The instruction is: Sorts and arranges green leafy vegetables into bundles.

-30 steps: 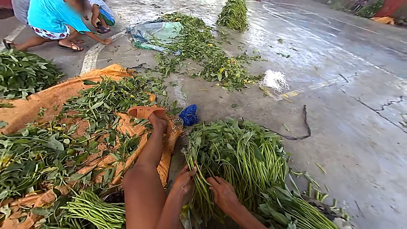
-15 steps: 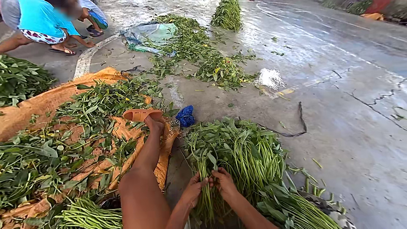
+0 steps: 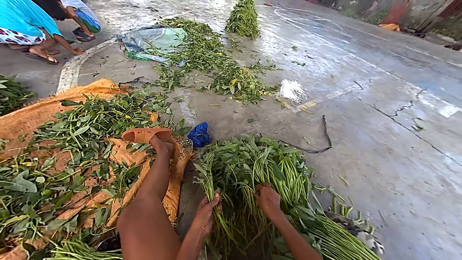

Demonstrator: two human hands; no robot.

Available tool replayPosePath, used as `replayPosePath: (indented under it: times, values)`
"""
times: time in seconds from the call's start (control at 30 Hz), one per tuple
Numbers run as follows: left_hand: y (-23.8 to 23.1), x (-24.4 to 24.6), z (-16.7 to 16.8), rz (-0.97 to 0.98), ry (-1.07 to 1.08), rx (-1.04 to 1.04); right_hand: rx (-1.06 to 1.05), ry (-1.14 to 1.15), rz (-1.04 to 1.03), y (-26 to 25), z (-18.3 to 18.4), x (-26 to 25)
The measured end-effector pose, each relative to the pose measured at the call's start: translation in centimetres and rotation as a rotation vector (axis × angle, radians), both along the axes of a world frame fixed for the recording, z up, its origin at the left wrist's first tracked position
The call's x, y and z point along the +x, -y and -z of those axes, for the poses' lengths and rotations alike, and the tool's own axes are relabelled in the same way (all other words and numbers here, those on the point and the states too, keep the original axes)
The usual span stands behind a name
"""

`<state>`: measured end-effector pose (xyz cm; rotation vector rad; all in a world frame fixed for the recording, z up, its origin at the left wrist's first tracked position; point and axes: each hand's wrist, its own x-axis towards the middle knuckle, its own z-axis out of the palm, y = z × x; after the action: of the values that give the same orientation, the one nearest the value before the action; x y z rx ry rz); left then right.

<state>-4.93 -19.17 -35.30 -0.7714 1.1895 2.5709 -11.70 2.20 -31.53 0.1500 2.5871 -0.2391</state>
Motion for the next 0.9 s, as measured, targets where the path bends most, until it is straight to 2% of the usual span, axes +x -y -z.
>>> replayPosePath:
  times: [0.1,0.2,0.3,0.37,0.5,0.67,0.73,0.9]
  values:
    - [0.3,0.2,0.2,-0.007,-0.041,0.011,-0.313,-0.052,-0.003,1.0,0.5,1.0]
    - [0.1,0.4,0.1,-0.053,-0.161,-0.058,-0.473,-0.035,-0.054,3.0,0.2,3.0]
    - [-0.5,0.2,0.6,-0.167,-0.262,-0.167,-0.47,-0.004,-0.128,4.5,-0.1,4.5]
    - [-0.8,0.3,0.6,-0.211,-0.253,-0.225,-0.441,0.024,-0.176,5.1,-0.3,5.0]
    - [-1.0,0.6,0.6,-0.127,-0.163,-0.292,-0.404,0.031,-0.303,5.6,-0.2,5.8]
    - [-0.6,0.4,0.3,-0.044,-0.115,-0.21,-0.373,0.095,-0.464,5.3,-0.2,5.6]
    - [-0.4,0.3,0.3,-0.037,-0.11,-0.197,-0.313,0.087,-0.4,4.3,-0.9,4.4]
    - [0.0,0.0,0.0,-0.051,-0.013,-0.089,-0.011,-0.076,0.044,0.1,-2.6,-0.1]
